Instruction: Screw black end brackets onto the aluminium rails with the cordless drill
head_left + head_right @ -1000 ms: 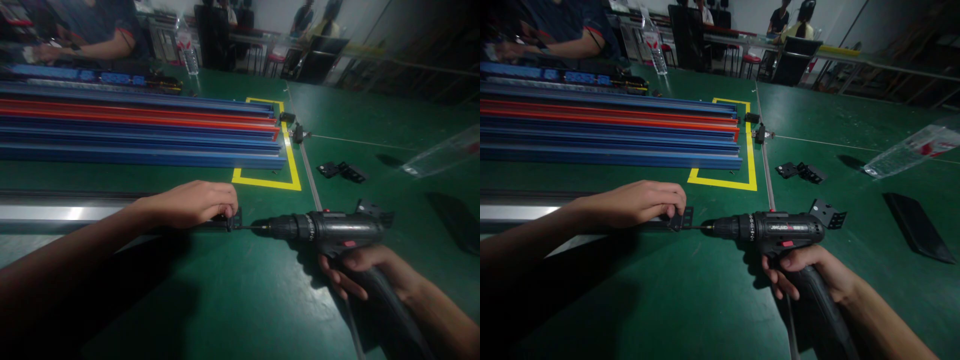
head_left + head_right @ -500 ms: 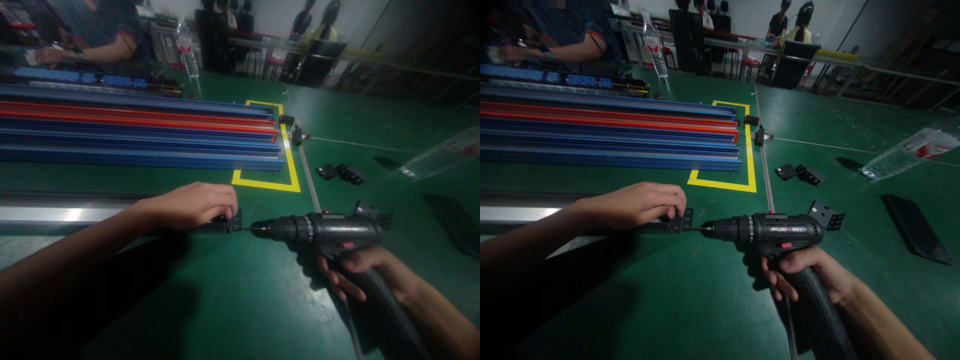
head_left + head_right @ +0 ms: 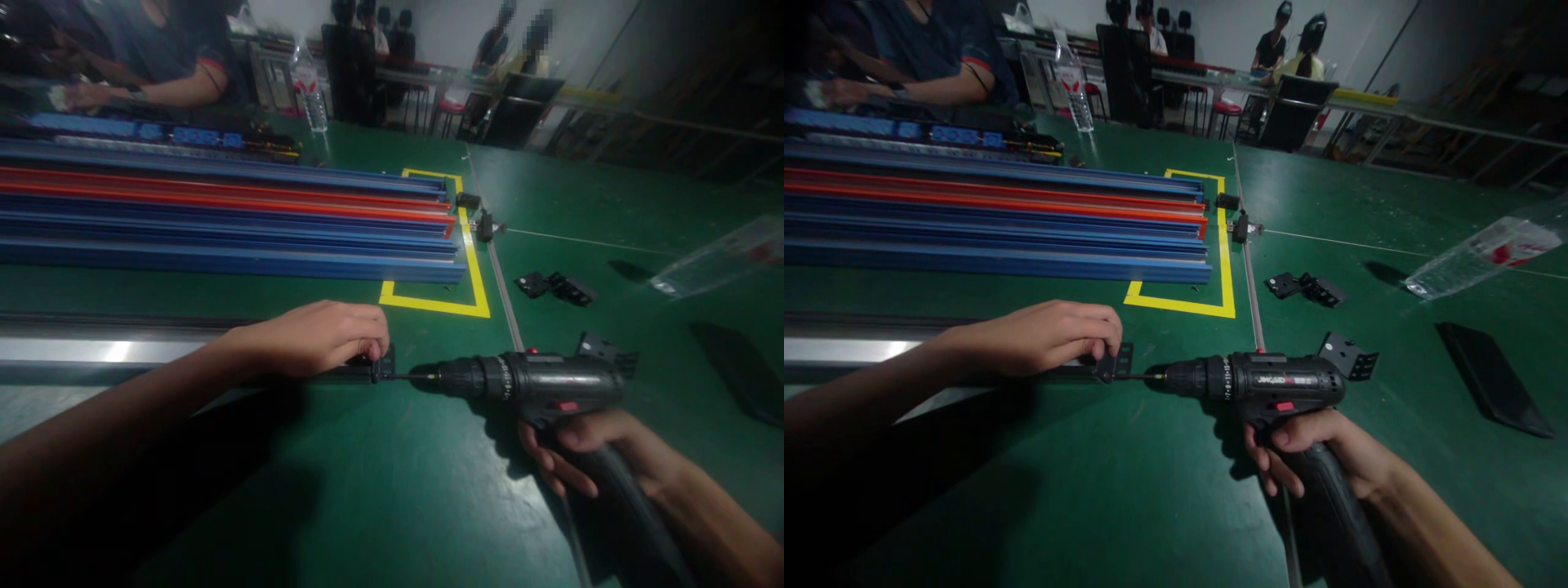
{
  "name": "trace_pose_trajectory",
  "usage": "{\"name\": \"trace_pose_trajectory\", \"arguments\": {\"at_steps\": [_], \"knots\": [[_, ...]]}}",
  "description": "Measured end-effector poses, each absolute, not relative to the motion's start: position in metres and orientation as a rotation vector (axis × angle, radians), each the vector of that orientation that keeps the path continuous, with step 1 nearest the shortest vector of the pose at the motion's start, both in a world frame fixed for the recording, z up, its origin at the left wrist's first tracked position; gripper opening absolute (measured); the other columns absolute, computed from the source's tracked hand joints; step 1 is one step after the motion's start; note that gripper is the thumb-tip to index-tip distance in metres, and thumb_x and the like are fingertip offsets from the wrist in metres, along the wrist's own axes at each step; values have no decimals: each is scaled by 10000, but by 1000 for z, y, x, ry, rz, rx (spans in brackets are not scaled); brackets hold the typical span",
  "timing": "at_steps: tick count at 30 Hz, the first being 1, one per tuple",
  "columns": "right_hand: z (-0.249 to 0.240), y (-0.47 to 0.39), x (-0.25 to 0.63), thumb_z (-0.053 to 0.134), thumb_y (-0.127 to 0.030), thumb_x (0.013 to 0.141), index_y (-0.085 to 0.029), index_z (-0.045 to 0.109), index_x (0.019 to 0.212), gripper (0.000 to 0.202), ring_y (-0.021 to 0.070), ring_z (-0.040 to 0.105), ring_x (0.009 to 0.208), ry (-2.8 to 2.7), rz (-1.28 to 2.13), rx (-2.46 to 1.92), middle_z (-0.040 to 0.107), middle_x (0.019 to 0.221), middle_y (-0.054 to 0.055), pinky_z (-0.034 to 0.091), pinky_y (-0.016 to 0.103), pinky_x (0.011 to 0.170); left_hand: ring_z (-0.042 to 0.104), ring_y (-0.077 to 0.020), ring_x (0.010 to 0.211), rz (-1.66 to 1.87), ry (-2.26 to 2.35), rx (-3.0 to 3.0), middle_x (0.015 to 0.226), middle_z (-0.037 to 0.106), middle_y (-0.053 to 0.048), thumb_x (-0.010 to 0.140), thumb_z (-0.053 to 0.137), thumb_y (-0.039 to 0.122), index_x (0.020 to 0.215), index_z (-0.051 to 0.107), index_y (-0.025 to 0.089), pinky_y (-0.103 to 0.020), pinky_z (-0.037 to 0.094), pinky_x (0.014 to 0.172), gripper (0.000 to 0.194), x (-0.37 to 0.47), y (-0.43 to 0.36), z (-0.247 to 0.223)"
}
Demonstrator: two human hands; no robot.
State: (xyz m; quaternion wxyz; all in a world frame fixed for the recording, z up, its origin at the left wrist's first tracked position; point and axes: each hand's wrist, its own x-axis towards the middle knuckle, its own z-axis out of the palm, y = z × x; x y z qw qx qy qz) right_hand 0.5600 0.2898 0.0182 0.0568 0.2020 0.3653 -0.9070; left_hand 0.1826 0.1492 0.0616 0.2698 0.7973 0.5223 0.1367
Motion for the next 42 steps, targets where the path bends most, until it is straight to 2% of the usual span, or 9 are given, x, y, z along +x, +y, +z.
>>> {"name": "trace_pose_trajectory", "arguments": {"at_steps": [12, 16, 26, 42], "knots": [[22, 288, 557, 646, -221, 779, -49, 758, 993, 296, 92, 625, 501, 1095, -2756, 611, 743, 810, 102, 595, 289, 683, 581, -122, 919, 362, 1416, 2145, 1037, 622, 9, 1021, 423, 179, 983, 658, 217, -231, 388, 815, 241, 183, 150, 62], [22, 288, 556, 640, -223, 782, -43, 760, 979, 293, 93, 617, 492, 1081, -2749, 625, 720, 738, 80, 593, 290, 687, 585, -125, 915, 365, 1417, 2142, 1039, 625, 6, 1021, 416, 181, 983, 659, 217, -232, 389, 812, 249, 182, 150, 62], [21, 288, 560, 645, -225, 775, -51, 751, 1010, 311, 85, 613, 488, 1088, -2749, 637, 740, 838, 105, 595, 286, 683, 588, -125, 914, 379, 1409, 2151, 1032, 630, 4, 1019, 417, 186, 982, 667, 216, -235, 395, 811, 254, 182, 150, 62], [22, 288, 560, 651, -235, 763, -48, 752, 1000, 319, 82, 604, 498, 1127, -2745, 633, 730, 835, 100, 584, 287, 685, 593, -135, 922, 383, 1401, 2160, 1031, 639, -6, 1024, 408, 191, 982, 667, 214, -236, 398, 815, 263, 183, 150, 62]]}}
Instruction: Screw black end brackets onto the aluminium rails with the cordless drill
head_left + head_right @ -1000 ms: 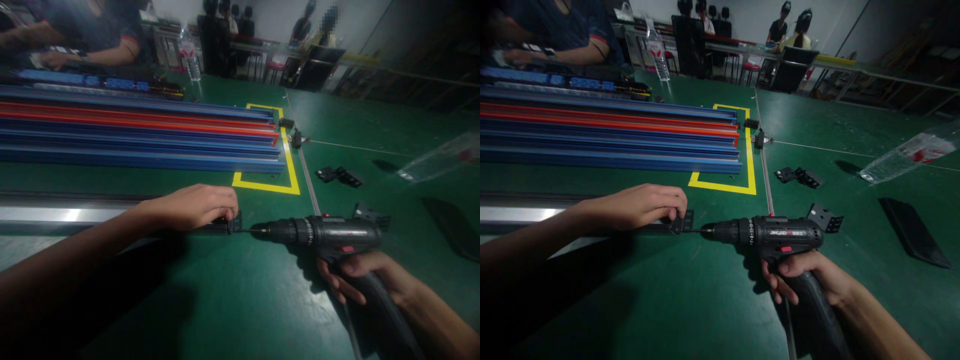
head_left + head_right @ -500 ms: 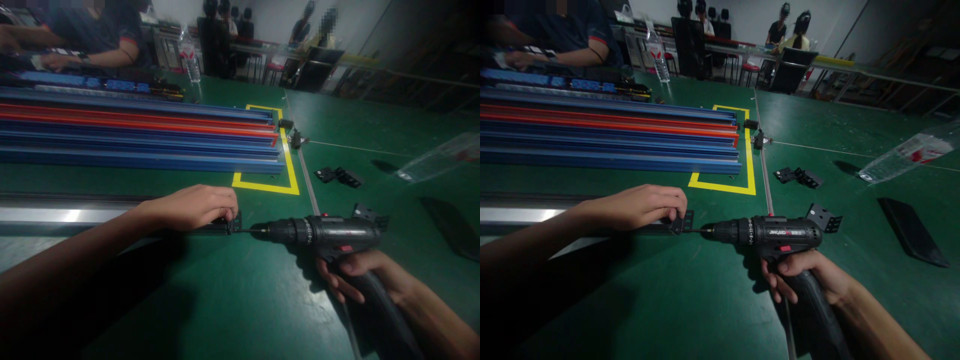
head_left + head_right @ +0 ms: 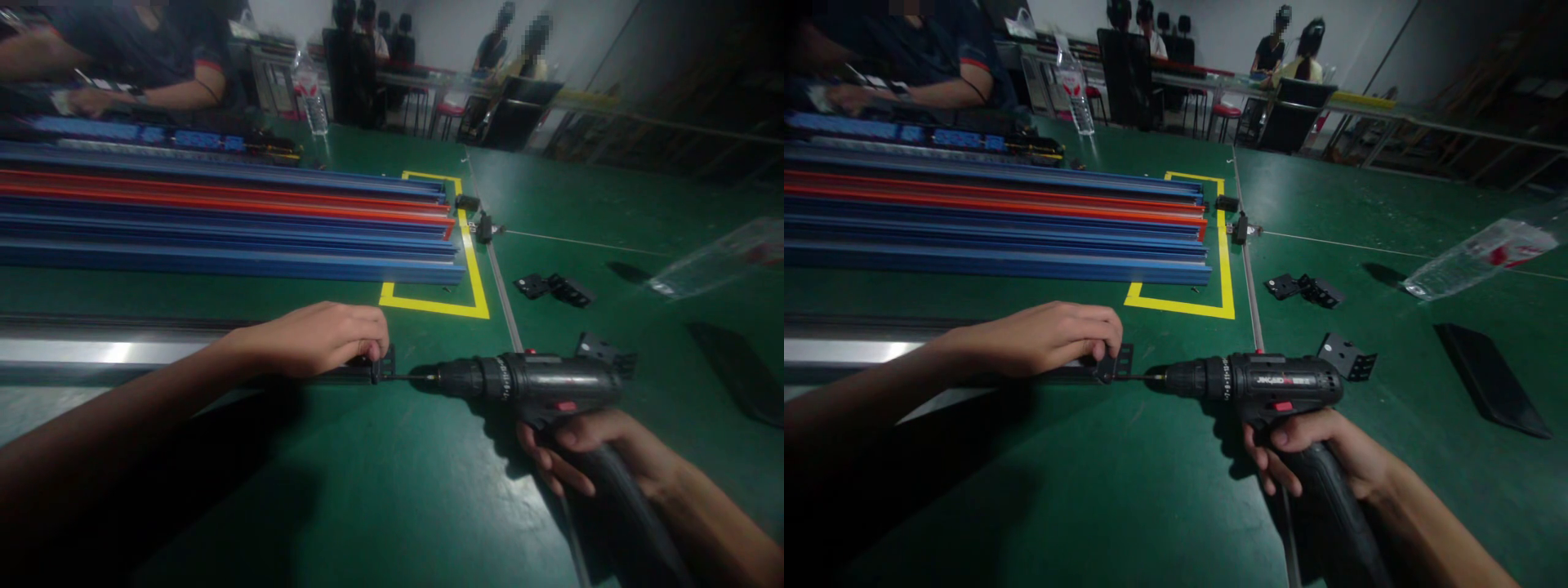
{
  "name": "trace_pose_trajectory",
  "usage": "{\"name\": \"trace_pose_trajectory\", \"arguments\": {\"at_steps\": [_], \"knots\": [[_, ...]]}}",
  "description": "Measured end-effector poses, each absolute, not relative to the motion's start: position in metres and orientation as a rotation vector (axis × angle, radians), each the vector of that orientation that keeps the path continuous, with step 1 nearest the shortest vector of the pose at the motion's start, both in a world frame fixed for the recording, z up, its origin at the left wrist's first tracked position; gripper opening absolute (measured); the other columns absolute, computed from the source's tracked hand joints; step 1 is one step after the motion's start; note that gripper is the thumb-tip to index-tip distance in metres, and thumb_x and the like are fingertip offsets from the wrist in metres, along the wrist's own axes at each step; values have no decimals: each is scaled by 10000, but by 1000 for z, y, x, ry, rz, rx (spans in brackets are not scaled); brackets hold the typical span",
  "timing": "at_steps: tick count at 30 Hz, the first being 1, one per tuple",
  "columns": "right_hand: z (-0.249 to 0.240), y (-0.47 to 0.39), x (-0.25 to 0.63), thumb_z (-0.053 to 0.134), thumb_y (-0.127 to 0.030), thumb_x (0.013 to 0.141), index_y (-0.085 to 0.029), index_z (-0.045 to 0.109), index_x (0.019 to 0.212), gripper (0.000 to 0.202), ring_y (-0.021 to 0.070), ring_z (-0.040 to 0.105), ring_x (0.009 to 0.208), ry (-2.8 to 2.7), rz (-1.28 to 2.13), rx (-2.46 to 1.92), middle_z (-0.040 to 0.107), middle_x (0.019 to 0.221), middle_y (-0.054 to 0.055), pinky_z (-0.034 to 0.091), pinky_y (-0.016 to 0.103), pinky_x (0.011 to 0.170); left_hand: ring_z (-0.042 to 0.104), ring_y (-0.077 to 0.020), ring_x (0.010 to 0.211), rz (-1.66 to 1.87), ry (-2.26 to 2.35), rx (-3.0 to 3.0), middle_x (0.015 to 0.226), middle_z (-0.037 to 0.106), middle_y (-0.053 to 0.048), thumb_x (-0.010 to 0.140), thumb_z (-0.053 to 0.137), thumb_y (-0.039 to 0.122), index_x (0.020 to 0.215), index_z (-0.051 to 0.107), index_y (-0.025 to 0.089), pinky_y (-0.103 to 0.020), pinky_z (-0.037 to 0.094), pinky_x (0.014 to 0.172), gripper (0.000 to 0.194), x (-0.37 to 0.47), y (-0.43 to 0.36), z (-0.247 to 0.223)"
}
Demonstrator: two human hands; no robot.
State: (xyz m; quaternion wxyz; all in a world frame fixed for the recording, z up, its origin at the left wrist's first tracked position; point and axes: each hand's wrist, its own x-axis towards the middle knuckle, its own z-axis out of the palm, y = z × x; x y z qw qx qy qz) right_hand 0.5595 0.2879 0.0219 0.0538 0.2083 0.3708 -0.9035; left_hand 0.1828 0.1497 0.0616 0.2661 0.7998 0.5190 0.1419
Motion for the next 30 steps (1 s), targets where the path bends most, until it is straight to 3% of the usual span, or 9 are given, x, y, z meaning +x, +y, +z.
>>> {"name": "trace_pose_trajectory", "arguments": {"at_steps": [30], "knots": [[22, 287, 559, 648, -228, 750, -45, 759, 1000, 329, 84, 603, 490, 1104, -2759, 640, 735, 821, 106, 586, 289, 679, 589, -137, 903, 410, 1391, 2152, 1020, 643, -7, 1011, 421, 198, 965, 680, 213, -252, 397, 804, 264, 183, 151, 62]]}}
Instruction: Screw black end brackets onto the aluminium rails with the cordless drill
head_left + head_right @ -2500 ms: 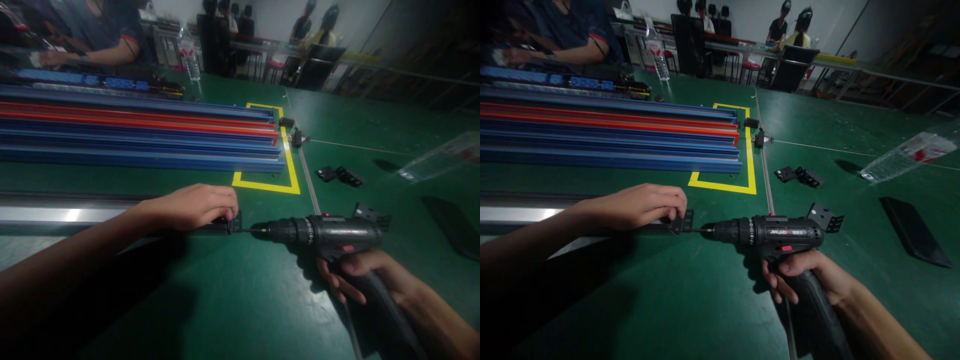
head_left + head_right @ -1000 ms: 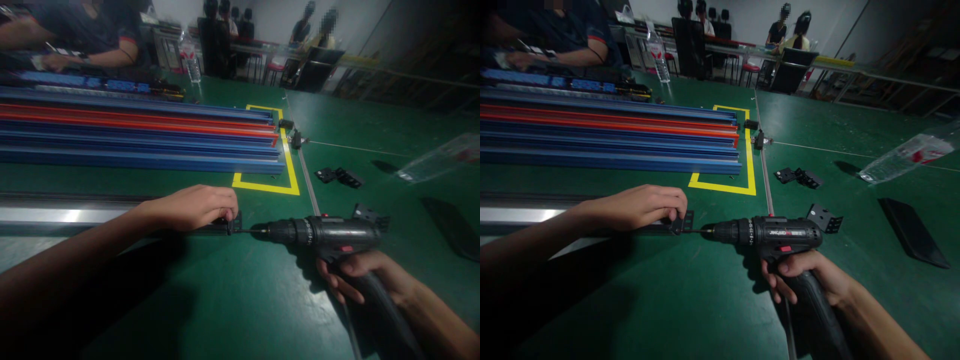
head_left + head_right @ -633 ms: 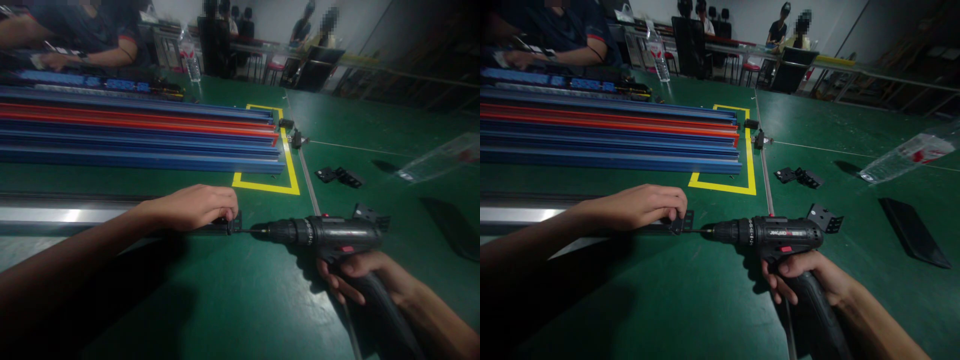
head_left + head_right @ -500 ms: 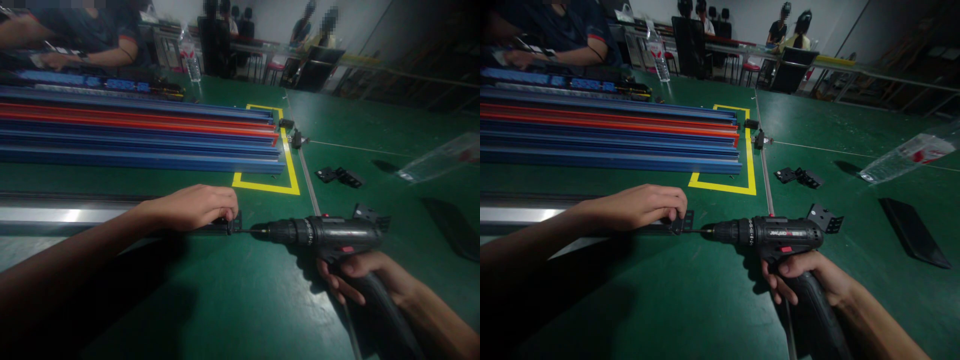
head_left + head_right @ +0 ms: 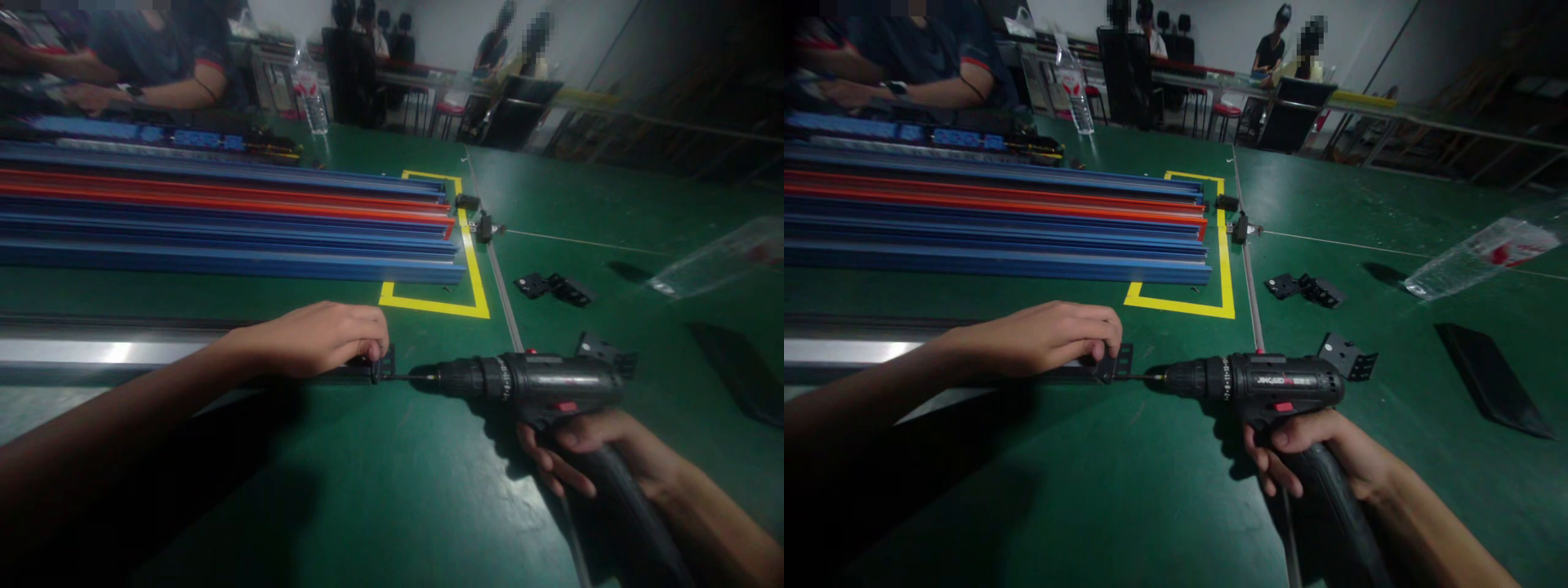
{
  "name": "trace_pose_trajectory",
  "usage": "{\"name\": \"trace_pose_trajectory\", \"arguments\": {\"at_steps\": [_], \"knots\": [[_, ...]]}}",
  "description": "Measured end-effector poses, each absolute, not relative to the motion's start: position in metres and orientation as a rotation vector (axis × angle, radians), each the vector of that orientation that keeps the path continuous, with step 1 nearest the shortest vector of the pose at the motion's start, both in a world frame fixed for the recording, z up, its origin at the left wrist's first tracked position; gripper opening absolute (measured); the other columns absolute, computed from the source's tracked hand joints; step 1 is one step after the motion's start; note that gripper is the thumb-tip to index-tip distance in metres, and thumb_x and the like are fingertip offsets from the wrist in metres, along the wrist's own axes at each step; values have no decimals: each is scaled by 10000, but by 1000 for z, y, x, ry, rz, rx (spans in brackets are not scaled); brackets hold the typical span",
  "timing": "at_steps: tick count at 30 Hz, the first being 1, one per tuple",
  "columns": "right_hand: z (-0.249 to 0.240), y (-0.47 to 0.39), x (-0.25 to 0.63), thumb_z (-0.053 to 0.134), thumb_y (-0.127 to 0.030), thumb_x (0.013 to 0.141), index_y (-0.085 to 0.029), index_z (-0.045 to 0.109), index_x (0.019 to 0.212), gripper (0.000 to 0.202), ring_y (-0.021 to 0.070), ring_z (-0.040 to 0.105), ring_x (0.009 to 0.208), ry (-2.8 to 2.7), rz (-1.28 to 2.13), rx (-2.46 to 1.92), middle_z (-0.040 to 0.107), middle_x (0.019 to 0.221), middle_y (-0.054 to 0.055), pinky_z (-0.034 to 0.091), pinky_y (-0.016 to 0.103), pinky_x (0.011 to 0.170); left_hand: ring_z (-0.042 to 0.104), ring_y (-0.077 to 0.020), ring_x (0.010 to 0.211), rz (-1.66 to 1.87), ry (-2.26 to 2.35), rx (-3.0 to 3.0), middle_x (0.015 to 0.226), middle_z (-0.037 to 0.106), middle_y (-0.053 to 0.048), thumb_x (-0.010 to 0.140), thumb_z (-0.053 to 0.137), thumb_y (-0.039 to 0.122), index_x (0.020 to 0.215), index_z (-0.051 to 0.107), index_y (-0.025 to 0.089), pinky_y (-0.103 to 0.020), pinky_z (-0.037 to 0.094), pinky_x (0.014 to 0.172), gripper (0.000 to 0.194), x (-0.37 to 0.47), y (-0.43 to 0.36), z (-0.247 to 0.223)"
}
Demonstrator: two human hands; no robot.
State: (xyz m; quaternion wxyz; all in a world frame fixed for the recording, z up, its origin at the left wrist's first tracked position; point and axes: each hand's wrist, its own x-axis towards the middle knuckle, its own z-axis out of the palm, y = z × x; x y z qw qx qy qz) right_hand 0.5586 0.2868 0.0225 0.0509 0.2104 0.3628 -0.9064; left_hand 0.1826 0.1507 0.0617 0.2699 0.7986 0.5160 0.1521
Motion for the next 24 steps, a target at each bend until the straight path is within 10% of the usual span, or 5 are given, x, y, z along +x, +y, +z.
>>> {"name": "trace_pose_trajectory", "arguments": {"at_steps": [24], "knots": [[20, 288, 561, 635, -206, 777, -36, 743, 1033, 325, 92, 642, 527, 1060, -2778, 616, 741, 866, 116, 590, 292, 698, 582, -121, 920, 364, 1408, 2149, 1037, 621, 7, 1021, 418, 174, 977, 659, 211, -226, 385, 818, 247, 183, 150, 62]]}}
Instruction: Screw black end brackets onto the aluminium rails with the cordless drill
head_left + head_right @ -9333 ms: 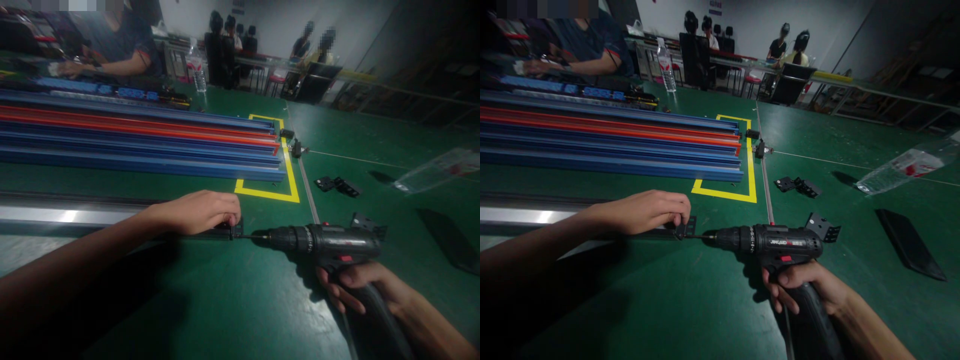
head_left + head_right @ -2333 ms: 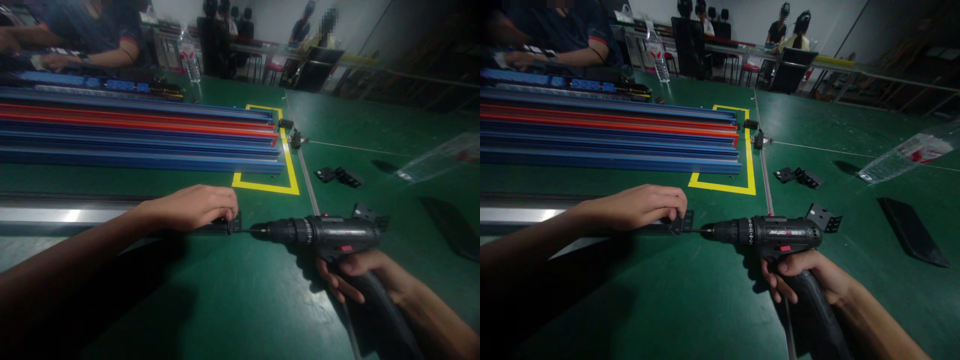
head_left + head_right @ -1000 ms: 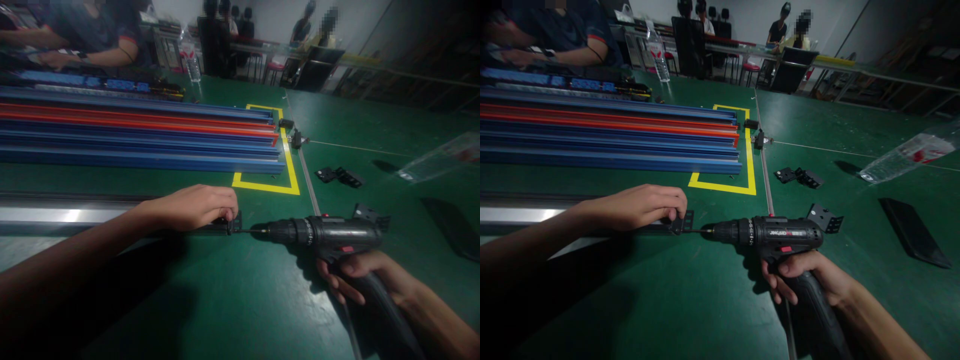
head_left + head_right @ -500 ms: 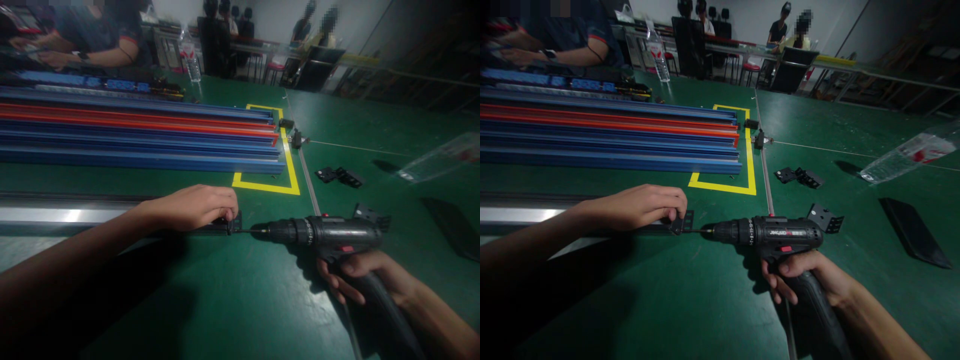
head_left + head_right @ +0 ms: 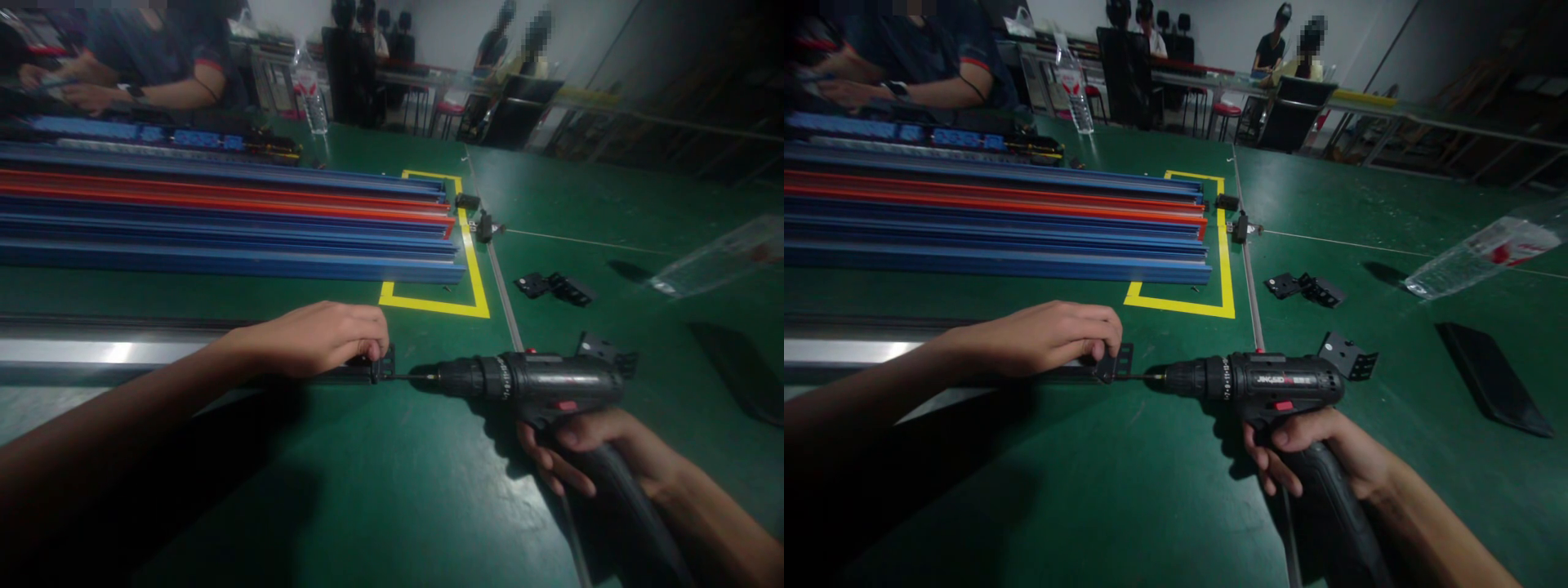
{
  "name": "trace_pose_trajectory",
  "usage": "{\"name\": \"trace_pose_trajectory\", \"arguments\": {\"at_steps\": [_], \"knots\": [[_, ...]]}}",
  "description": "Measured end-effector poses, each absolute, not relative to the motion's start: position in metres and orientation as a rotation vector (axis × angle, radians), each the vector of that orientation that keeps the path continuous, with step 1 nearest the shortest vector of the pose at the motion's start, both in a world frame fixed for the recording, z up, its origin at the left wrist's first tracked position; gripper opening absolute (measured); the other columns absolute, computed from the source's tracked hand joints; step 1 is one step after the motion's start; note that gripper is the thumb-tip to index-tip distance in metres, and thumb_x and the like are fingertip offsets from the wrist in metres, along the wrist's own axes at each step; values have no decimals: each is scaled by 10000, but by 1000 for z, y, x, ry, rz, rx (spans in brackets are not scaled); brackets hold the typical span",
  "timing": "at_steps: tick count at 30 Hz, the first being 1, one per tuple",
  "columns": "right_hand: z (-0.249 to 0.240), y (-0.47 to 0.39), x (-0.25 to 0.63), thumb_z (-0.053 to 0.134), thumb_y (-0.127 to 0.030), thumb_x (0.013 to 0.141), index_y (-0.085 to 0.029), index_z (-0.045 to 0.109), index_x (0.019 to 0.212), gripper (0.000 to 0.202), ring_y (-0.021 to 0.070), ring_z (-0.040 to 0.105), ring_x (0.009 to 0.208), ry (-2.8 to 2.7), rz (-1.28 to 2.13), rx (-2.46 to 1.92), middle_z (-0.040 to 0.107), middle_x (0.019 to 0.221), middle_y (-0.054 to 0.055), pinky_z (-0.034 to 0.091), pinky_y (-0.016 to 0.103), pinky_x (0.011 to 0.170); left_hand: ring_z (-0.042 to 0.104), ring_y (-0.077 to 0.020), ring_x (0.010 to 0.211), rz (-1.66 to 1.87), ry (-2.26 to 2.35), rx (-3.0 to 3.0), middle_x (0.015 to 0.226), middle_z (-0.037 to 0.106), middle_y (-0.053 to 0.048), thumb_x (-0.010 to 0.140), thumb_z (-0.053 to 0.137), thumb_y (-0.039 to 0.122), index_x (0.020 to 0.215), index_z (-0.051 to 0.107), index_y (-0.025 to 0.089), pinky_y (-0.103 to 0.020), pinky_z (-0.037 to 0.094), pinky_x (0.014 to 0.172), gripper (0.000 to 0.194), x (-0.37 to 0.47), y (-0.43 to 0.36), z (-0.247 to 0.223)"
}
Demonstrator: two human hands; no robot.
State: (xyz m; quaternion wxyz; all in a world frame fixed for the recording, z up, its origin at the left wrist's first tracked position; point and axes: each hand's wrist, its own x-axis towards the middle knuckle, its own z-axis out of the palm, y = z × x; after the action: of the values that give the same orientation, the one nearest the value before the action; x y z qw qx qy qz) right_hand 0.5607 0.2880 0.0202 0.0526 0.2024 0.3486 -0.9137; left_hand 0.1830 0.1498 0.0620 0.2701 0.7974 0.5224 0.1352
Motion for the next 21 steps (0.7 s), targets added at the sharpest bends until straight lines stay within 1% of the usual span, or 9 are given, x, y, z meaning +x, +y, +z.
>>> {"name": "trace_pose_trajectory", "arguments": {"at_steps": [11, 21], "knots": [[20, 289, 559, 633, -209, 775, -39, 745, 1040, 334, 94, 640, 527, 1075, -2773, 605, 743, 864, 117, 593, 293, 697, 580, -116, 927, 362, 1407, 2150, 1037, 620, 14, 1024, 416, 169, 974, 658, 212, -215, 381, 821, 251, 183, 150, 62], [17, 290, 561, 615, -191, 802, -35, 739, 1048, 316, 96, 649, 529, 1060, -2788, 581, 739, 865, 119, 599, 298, 705, 582, -121, 917, 363, 1410, 2148, 1034, 623, 10, 1020, 417, 169, 975, 660, 214, -225, 386, 819, 251, 183, 150, 62]]}}
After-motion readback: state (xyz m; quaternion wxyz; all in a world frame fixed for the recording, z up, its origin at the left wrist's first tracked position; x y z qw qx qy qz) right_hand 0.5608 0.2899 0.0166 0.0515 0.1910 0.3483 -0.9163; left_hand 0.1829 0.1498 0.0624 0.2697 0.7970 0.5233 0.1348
